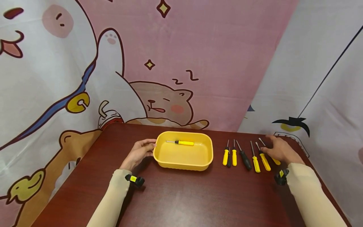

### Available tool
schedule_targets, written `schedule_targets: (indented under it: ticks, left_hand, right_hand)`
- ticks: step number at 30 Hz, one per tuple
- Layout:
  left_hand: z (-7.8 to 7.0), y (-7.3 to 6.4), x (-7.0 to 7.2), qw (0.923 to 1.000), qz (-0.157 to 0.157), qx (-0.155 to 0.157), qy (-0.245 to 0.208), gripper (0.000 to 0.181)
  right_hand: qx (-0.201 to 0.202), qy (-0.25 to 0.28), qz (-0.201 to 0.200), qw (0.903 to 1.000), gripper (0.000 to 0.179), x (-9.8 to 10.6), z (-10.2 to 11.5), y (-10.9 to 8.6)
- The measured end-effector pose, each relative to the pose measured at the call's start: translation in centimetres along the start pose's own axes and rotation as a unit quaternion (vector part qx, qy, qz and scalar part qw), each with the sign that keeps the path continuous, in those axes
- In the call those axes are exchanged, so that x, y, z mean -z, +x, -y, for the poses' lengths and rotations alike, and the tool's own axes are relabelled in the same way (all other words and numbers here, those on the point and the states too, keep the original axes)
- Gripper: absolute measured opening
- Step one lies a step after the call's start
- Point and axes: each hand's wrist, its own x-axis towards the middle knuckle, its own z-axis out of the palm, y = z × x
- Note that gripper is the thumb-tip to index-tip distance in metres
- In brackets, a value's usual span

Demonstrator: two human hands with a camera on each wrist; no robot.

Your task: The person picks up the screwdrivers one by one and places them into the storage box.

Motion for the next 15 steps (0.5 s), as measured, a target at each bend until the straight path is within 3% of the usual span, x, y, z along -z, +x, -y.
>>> schedule_targets:
  ticks: [7, 15]
  left_hand:
    - [-0.1, -0.1, -0.1, 1.0000, 0.001, -0.002, -0.003, 0.030]
    - [-0.1, 0.0, 0.0, 1.0000, 0.003, -0.004, -0.007, 0.031]
  right_hand:
    - [-0.015, 0.002, 0.004, 0.9999, 0.072, -0.7, -0.7, -0.5]
    - [-0.026, -0.008, -0.008, 0.9996, 0.066, -1.4, -1.1, -0.4]
